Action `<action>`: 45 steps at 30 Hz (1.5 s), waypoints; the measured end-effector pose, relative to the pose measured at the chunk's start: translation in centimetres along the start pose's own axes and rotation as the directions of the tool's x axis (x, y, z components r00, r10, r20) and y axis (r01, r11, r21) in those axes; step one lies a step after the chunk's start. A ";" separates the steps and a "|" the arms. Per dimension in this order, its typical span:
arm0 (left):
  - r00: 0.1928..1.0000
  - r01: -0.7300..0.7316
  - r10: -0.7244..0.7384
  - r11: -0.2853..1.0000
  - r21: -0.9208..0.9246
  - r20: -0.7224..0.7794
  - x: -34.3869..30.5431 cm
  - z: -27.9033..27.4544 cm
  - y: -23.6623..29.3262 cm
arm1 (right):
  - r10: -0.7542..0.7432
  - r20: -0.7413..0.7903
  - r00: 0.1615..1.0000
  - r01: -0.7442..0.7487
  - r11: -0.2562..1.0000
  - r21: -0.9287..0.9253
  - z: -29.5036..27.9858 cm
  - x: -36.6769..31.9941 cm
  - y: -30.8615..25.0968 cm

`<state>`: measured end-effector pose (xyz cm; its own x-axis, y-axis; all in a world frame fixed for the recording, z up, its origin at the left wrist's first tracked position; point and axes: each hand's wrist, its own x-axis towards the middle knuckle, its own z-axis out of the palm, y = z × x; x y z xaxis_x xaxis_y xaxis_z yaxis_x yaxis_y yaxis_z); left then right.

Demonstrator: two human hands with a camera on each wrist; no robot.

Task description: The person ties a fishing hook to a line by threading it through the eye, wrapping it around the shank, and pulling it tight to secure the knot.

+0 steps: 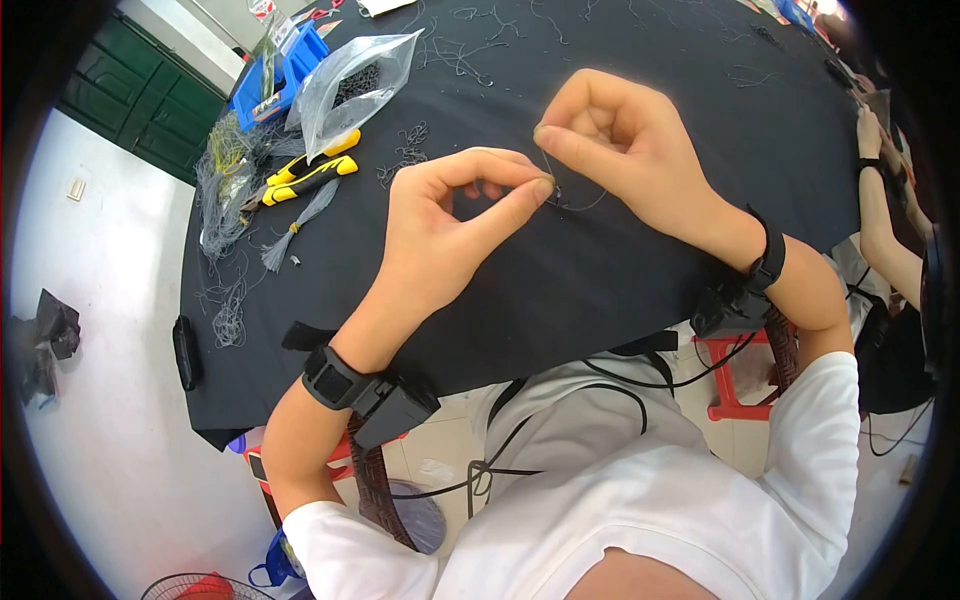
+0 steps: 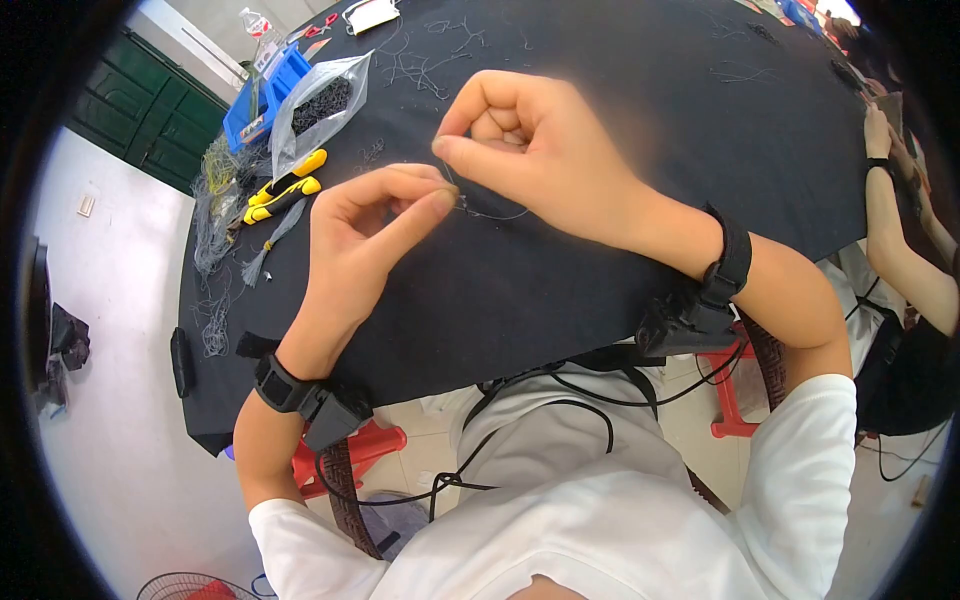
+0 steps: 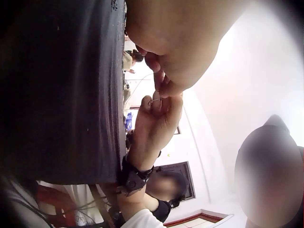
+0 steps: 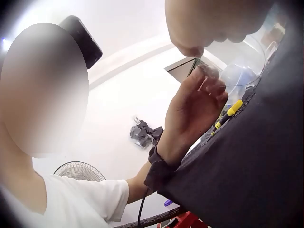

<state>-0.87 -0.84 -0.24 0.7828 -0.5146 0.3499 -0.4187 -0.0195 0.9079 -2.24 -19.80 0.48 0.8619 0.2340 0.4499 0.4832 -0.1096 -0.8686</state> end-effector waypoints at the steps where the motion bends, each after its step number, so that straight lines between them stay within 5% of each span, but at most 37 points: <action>1: 1.000 0.006 -0.007 1.000 -0.030 -0.024 0.0 0.2 -0.1 | 0.029 -0.006 1.000 -0.029 1.000 0.007 -0.1 0.1 0.1; 17: 0.986 -0.126 0.112 0.985 -0.116 -0.121 0.1 -0.2 -0.5 | 0.237 0.123 0.964 -0.260 0.938 0.231 1.1 -0.5 1.3; 22: 0.971 -0.049 0.003 0.981 -0.188 -0.238 0.0 0.0 0.1 | 0.223 0.149 0.964 -0.252 0.943 0.220 1.4 -0.9 1.3; 31: 0.960 -0.036 -0.002 0.991 -0.131 -0.281 0.0 -0.1 -0.3 | -0.030 0.139 0.990 0.038 0.998 -0.051 2.1 -1.6 -0.3; 45: 0.986 -0.041 0.051 0.997 0.069 -0.158 0.2 0.0 -0.6 | -0.259 0.098 0.961 0.276 0.919 -0.281 0.1 -0.8 -1.5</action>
<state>-0.51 -0.96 -0.73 0.8232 -0.3729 0.4281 -0.4809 -0.0574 0.8749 -3.65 -19.69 1.37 0.6881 0.3479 0.6367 0.7253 -0.3072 -0.6160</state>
